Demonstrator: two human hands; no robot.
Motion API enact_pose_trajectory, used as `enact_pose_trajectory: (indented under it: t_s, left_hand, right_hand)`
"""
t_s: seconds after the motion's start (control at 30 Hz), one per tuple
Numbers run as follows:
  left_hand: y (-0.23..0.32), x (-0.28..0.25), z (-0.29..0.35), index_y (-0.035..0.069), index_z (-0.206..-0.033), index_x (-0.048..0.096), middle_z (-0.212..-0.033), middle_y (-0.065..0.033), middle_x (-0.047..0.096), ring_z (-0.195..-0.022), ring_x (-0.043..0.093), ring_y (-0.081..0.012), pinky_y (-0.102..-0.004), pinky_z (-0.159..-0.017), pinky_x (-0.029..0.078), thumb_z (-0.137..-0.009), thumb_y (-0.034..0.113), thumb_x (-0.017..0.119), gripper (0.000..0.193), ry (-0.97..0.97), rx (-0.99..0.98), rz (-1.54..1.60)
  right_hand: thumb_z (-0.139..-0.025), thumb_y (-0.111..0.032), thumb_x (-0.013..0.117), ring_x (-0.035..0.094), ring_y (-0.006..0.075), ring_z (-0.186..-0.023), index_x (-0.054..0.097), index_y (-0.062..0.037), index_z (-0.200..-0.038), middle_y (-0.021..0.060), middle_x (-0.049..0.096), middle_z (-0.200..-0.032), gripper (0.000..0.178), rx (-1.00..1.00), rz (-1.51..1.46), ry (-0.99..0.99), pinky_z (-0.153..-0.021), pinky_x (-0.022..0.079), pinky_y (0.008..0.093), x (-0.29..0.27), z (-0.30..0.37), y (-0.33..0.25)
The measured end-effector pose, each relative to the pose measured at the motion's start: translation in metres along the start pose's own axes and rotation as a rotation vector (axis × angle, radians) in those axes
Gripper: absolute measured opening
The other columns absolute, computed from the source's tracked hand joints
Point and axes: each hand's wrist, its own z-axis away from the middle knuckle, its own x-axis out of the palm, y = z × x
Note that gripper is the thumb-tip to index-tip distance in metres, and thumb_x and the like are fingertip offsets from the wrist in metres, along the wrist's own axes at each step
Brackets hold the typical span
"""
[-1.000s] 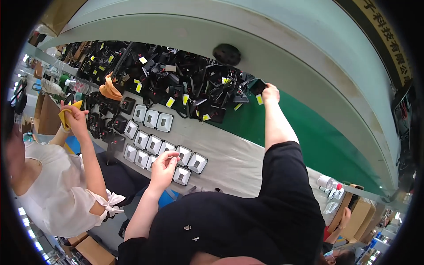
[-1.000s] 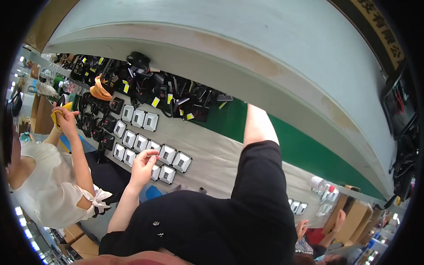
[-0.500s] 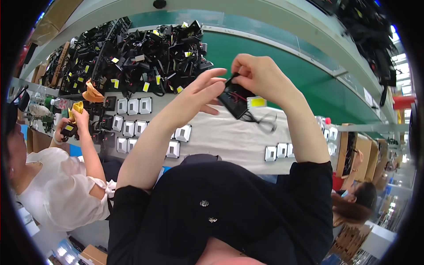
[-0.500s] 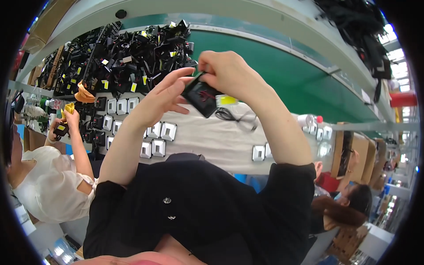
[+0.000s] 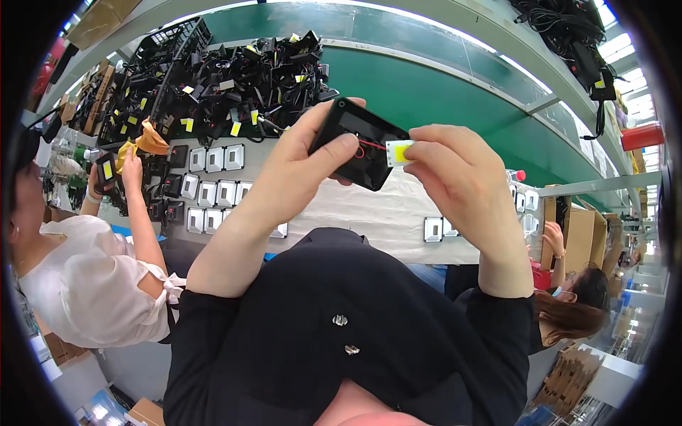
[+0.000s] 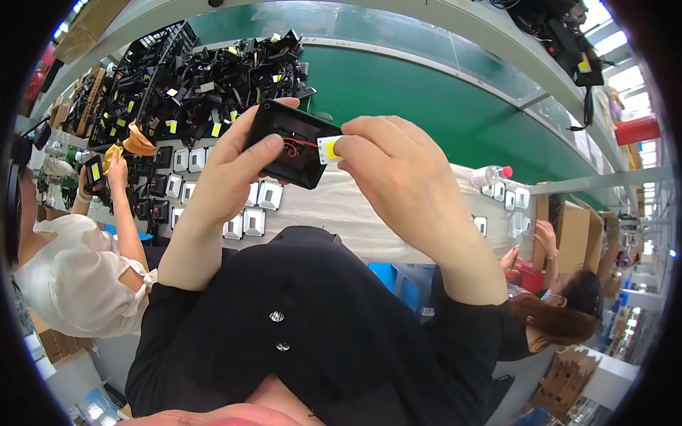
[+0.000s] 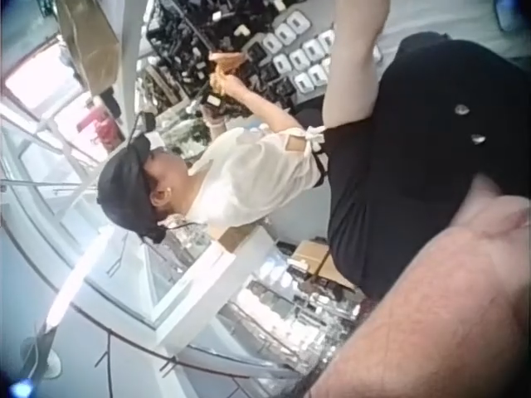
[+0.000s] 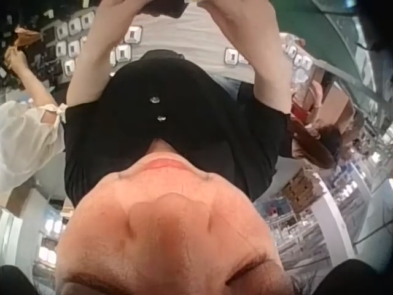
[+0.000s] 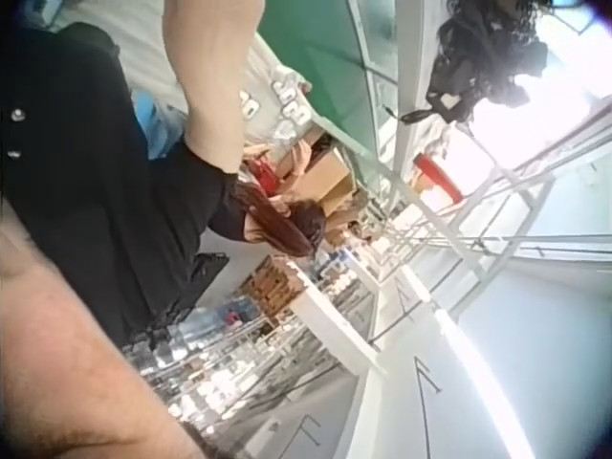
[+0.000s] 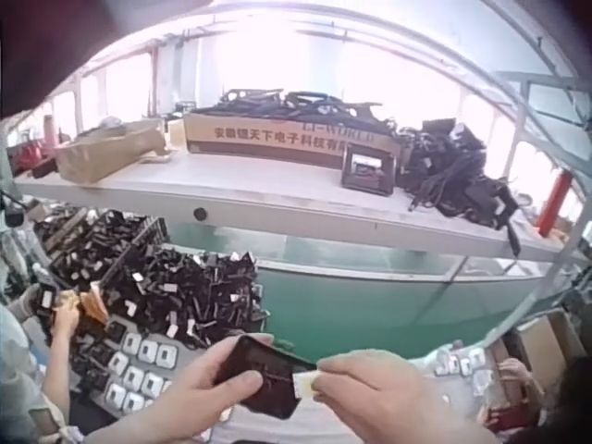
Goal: Assembling small LED lighting units by manually inserting chips into plastic housings on a production line.
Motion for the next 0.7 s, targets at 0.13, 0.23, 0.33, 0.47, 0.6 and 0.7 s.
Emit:
enact_pose_trajectory:
  t_s: [0.13,0.23,0.33,0.47,0.6,0.7]
  left_hand:
    - [-0.005,0.003,0.004,0.004,-0.112,0.055,-0.093,-0.0032,0.061,-0.082,0.059,-0.0086,-0.0242,-0.068,0.049,-0.081,0.004,0.061,0.031,0.178,0.254,-0.212]
    - [-0.004,0.007,0.007,0.002,-0.109,0.056,-0.089,-0.0015,0.06,-0.078,0.057,-0.007,-0.0214,-0.067,0.047,-0.081,0.002,0.06,0.028,0.247,0.374,-0.352]
    - [0.003,0.005,0.014,0.002,-0.115,0.053,-0.089,0.0009,0.058,-0.077,0.053,-0.0047,-0.0196,-0.069,0.044,-0.083,0.002,0.059,0.032,0.266,0.375,-0.49]
    - [0.008,-0.008,0.026,0.001,-0.128,0.042,-0.112,-0.0042,0.054,-0.102,0.049,-0.0085,-0.0239,-0.087,0.04,-0.082,0.0,0.049,0.047,-0.001,0.233,-0.103]
    - [0.019,-0.008,0.042,-0.002,-0.134,0.032,-0.122,-0.0074,0.049,-0.111,0.048,-0.0119,-0.0269,-0.095,0.037,-0.074,-0.003,0.048,0.062,-0.073,0.174,-0.062]
    - [0.019,-0.007,0.046,-0.002,-0.135,0.032,-0.123,-0.0086,0.048,-0.113,0.046,-0.0126,-0.0274,-0.097,0.035,-0.075,-0.004,0.047,0.062,-0.088,0.223,-0.086]
  right_hand:
    - [-0.064,0.0,0.069,0.057,0.0247,-0.074,0.059,-0.004,-0.087,0.0086,0.058,-0.087,0.026,-0.06,0.032,0.074,-0.063,0.046,0.0337,-0.001,-0.004,-0.019]
    - [-0.063,0.0,0.071,0.057,0.023,-0.07,0.062,-0.0039,-0.085,0.0079,0.059,-0.086,0.023,-0.054,0.012,0.096,-0.06,0.045,0.0323,0.005,-0.007,-0.027]
    - [-0.063,0.0,0.072,0.057,0.0227,-0.07,0.064,-0.0037,-0.085,0.0083,0.06,-0.086,0.024,-0.048,-0.042,0.168,-0.059,0.045,0.0321,0.018,-0.01,-0.03]
    - [-0.061,0.0,0.076,0.06,0.0216,-0.076,0.069,-0.0041,-0.084,0.0085,0.064,-0.087,0.025,-0.014,-0.027,0.243,-0.064,0.047,0.0295,0.024,-0.016,-0.039]
    - [-0.058,-0.005,0.074,0.058,0.0209,-0.07,0.067,-0.006,-0.083,0.006,0.062,-0.085,0.026,-0.209,0.059,0.318,-0.06,0.042,0.0315,0.03,-0.024,-0.039]
    - [-0.057,-0.006,0.073,0.058,0.0205,-0.071,0.067,-0.0063,-0.085,0.0056,0.062,-0.085,0.028,-0.24,0.063,0.323,-0.061,0.042,0.0314,0.032,-0.026,-0.042]
